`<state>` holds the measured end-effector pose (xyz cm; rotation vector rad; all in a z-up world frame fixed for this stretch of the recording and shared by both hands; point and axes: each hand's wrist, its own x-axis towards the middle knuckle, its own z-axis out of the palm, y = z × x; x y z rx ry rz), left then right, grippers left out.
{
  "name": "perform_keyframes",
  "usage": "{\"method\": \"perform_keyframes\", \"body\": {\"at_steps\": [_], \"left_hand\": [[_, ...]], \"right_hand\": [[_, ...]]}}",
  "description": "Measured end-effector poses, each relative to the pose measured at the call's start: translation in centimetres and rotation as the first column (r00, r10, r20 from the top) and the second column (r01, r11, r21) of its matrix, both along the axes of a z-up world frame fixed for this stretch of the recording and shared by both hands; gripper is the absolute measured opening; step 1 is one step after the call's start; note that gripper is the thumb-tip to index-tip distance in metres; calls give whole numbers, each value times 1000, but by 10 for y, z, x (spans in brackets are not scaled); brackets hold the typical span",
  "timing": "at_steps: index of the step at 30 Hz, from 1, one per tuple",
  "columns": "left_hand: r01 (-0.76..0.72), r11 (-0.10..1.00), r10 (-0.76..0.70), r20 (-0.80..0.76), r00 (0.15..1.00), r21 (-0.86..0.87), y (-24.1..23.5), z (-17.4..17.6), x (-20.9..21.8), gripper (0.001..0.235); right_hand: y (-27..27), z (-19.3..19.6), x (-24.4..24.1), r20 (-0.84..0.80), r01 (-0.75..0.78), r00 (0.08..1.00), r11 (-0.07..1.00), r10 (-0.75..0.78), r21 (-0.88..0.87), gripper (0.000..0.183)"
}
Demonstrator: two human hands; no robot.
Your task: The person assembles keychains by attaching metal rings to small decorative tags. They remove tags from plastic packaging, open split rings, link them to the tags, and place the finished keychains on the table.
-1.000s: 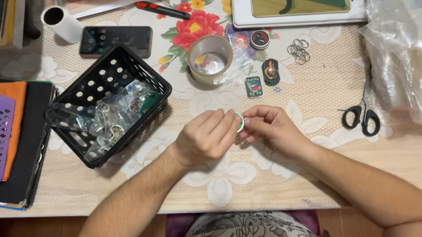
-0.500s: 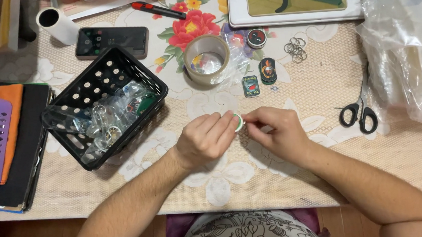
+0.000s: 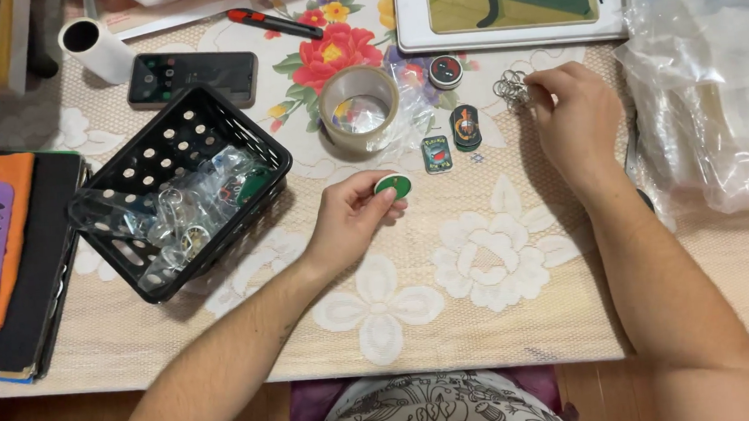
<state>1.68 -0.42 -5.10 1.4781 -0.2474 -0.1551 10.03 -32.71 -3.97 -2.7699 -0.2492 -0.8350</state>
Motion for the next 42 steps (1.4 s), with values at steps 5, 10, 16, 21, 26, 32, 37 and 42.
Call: {"method": "perform_keyframes", "body": {"at_steps": [5,10,16,21,26,32,37,42], "left_hand": [[76,994,-82,-82,993,-80,0,6,1,29],[103,976,-132,-145,981,-191,3,10,1,35],[172,970,-185,-59,981,-171,0,-9,7,39],[182,961,-200,-69,977,-207,0,-16,9,41],[177,944,-216,-116,969,-277,0,10,-2,57],[200,961,-239,-205,949,-190,2,28,-1,57],[189,961,-232,-216,948,-200,3,25,0,51],[198,958,-241,-209,948,-207,4,26,1,50]], "right_hand": [[-5,-15,12,-21,17,1000,1000,-17,5,17],[25,21,-15,150,-285,951,954,270,92,26],[136,38,-93,168,-582,775,792,609,-183,30],[137,39,-86,121,-624,769,778,628,-72,35],[111,59,-42,-14,-566,776,706,630,426,47],[76,71,47,-200,-457,792,776,578,435,62],[68,55,72,-402,-430,695,792,596,433,73],[75,56,68,-457,-346,715,836,529,427,70]]}}
